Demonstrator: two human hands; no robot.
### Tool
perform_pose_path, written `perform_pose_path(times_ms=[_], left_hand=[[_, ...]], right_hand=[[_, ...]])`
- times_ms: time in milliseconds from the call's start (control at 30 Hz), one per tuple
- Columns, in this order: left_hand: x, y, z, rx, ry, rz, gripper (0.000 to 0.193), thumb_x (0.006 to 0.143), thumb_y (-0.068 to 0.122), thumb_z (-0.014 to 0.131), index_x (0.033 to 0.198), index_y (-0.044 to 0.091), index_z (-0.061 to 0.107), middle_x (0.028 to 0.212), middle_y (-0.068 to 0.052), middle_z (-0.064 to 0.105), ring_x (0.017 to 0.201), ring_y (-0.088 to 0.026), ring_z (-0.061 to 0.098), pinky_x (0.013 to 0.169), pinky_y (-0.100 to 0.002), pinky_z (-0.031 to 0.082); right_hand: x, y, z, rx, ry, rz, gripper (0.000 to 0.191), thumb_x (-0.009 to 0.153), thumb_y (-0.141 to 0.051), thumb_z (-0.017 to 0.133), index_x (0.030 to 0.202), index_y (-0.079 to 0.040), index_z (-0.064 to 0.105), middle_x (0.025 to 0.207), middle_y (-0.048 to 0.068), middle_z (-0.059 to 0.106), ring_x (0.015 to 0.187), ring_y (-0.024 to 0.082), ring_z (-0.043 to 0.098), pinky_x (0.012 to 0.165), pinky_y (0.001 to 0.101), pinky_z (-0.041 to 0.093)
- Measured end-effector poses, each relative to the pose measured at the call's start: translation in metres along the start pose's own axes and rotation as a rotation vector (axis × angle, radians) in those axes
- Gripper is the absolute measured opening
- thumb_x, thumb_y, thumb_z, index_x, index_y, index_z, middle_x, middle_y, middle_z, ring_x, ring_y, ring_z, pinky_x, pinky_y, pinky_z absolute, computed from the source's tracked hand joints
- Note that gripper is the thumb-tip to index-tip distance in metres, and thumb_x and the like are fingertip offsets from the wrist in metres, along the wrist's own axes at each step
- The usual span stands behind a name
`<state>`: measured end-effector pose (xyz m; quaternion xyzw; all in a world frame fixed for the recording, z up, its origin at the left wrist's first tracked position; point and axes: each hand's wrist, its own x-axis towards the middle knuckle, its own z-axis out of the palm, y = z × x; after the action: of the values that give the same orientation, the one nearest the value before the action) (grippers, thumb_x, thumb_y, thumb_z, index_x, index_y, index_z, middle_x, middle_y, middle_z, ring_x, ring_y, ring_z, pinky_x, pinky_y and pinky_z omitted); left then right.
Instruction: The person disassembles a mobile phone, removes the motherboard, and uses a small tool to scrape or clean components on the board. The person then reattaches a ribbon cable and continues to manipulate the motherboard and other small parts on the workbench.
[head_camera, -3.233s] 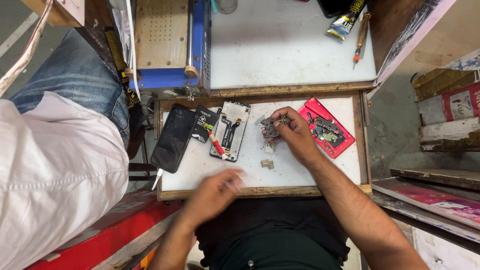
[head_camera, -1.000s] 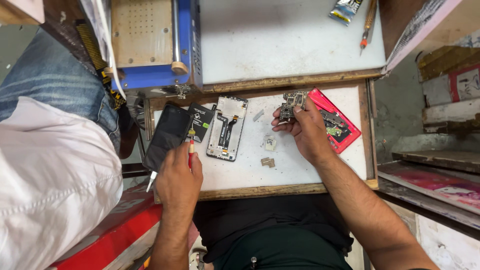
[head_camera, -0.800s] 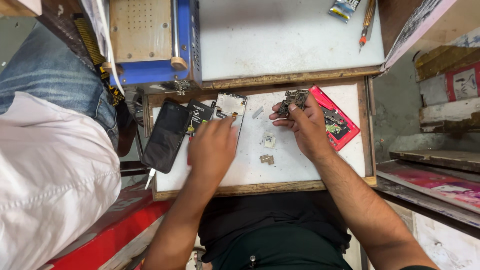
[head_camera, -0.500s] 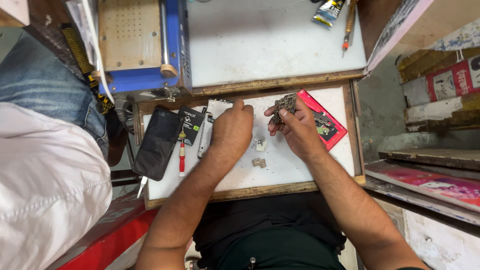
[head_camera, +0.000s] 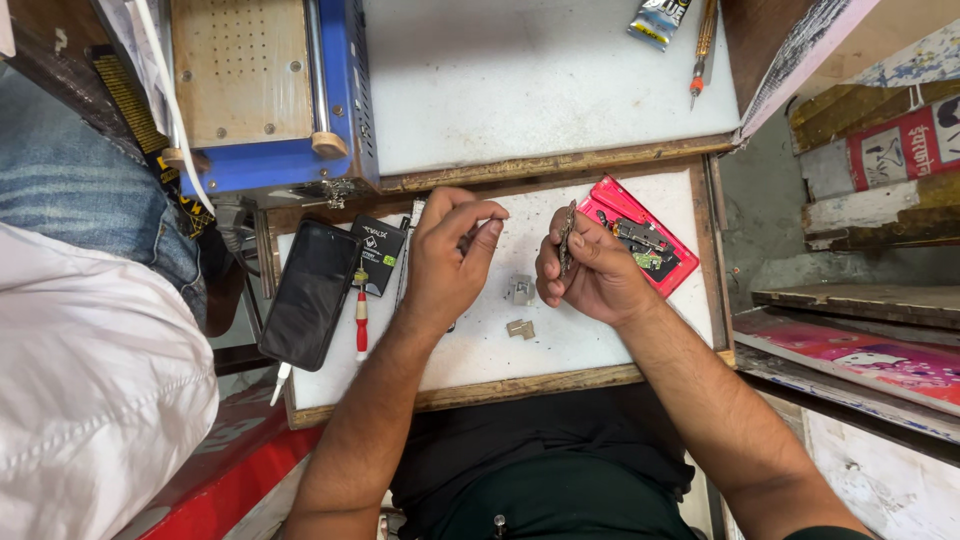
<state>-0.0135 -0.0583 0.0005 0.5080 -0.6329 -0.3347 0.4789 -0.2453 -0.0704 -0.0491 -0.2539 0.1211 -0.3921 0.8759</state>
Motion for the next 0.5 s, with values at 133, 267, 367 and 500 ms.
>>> perform_pose_path(times_ms=[133, 267, 367, 500], left_hand=[[-0.007, -0.002, 0.003, -0.133, -0.034, -0.033, 0.011, 0.1, 0.005, 0.07, 0.111, 0.005, 0.074, 0.094, -0.005, 0.071, 0.079, -0.012, 0.067, 0.067, -0.027, 0.054], [-0.011, -0.01, 0.007, -0.369, -0.084, 0.041, 0.018, 0.102, 0.006, 0.07, 0.118, -0.001, 0.067, 0.103, -0.008, 0.073, 0.092, -0.013, 0.071, 0.08, -0.026, 0.061], [-0.011, -0.012, 0.008, -0.481, -0.087, 0.005, 0.012, 0.106, 0.005, 0.066, 0.116, -0.001, 0.067, 0.104, -0.009, 0.073, 0.092, -0.013, 0.073, 0.079, -0.026, 0.062], [-0.008, -0.01, 0.007, -0.527, -0.044, -0.159, 0.031, 0.101, 0.007, 0.066, 0.13, 0.002, 0.057, 0.103, -0.009, 0.075, 0.088, -0.011, 0.072, 0.075, -0.024, 0.06]], right_hand=[[-0.001, -0.001, -0.001, 0.03, 0.007, -0.005, 0.021, 0.109, -0.026, 0.063, 0.116, -0.007, 0.055, 0.094, 0.011, 0.067, 0.08, 0.022, 0.063, 0.07, 0.0384, 0.053], [-0.001, -0.001, 0.0, -0.008, 0.027, -0.01, 0.021, 0.109, -0.026, 0.062, 0.115, -0.007, 0.054, 0.093, 0.012, 0.067, 0.078, 0.021, 0.063, 0.068, 0.038, 0.054], [0.002, 0.003, 0.003, -0.189, 0.124, -0.044, 0.02, 0.108, -0.025, 0.063, 0.114, -0.007, 0.054, 0.095, 0.013, 0.069, 0.079, 0.021, 0.065, 0.069, 0.0367, 0.056], [0.007, 0.015, 0.01, -1.053, 0.38, -0.264, 0.016, 0.103, -0.016, 0.069, 0.114, -0.005, 0.064, 0.098, 0.01, 0.074, 0.085, 0.016, 0.07, 0.074, 0.0314, 0.059]])
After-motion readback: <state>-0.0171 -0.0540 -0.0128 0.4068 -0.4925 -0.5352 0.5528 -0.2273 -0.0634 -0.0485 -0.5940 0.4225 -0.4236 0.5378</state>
